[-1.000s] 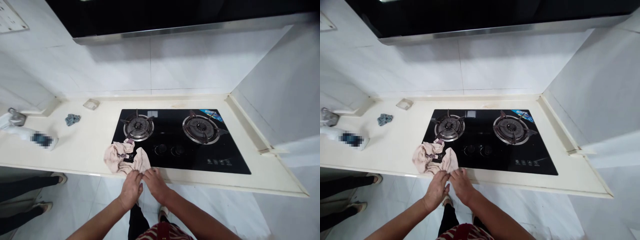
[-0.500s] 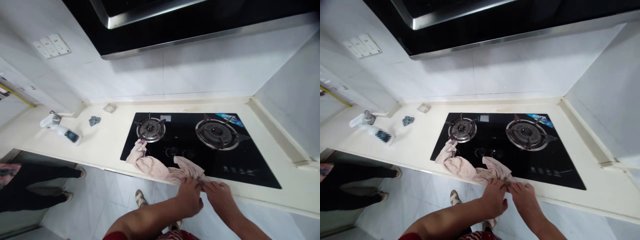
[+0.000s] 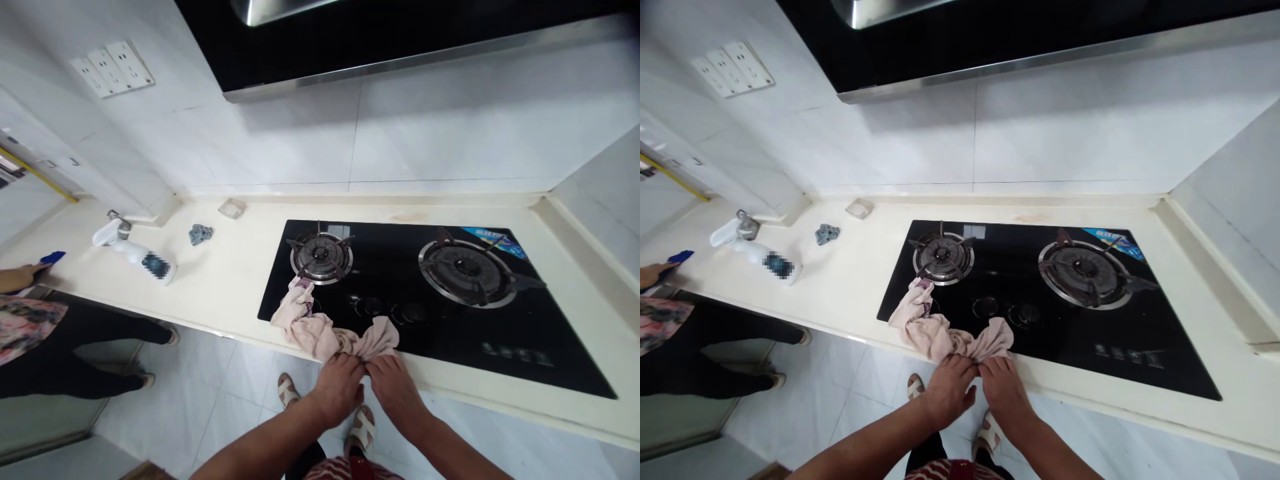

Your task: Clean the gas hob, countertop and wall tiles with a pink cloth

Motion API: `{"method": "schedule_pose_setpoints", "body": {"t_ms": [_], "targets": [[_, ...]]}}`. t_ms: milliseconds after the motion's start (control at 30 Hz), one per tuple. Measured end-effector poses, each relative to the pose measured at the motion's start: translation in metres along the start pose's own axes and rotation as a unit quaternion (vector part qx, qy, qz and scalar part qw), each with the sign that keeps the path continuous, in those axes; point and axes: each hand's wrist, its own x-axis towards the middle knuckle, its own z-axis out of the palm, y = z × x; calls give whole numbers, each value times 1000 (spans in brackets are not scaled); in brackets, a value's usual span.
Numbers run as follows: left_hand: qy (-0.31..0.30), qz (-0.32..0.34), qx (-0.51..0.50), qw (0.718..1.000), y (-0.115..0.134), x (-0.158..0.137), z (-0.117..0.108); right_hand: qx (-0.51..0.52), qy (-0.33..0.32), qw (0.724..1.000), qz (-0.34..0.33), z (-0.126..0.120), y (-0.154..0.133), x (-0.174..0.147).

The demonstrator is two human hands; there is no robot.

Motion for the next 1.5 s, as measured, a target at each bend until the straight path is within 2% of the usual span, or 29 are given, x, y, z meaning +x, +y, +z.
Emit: {"method": "schedule_pose_setpoints", "body": {"t_ms": [200, 433, 500, 567, 633, 767, 933, 1067, 1200, 1367, 1433, 1500], "targets": [[73, -55, 50, 995, -69, -53, -26, 59, -41, 997, -18, 41, -71, 62], [108, -73, 140, 981, -153, -116, -78, 91, -119, 987, -66, 72, -154, 143], [125, -62, 160, 977, -168, -125, -87, 96, -135, 983, -80, 77, -167, 159], [146, -58, 157, 975, -173, -130, -87, 98, -147, 980, -88, 79, -173, 167], [178, -70, 139, 972, -167, -130, -82, 100, -154, 979, -88, 78, -172, 167], [229, -94, 87, 965, -137, -118, -63, 106, -144, 981, -81, 69, -154, 146], [229, -102, 0, 968, -94, -86, -43, 106, -104, 987, -60, 53, -113, 106], [221, -97, -25, 970, -56, -57, -21, 97, -64, 992, -47, 40, -73, 70], [171, -102, -37, 979, -16, -27, -2, 87, -28, 995, -29, 23, -33, 31], [43, -98, -28, 994, 31, 12, 9, 62, 10, 998, -11, 2, 13, -17], [11, -82, -17, 996, 47, 28, 17, 54, 10, 998, -8, -6, 32, -35], [4, -45, -16, 999, 62, 44, 28, 42, 7, 999, -9, -16, 53, -53]]}}
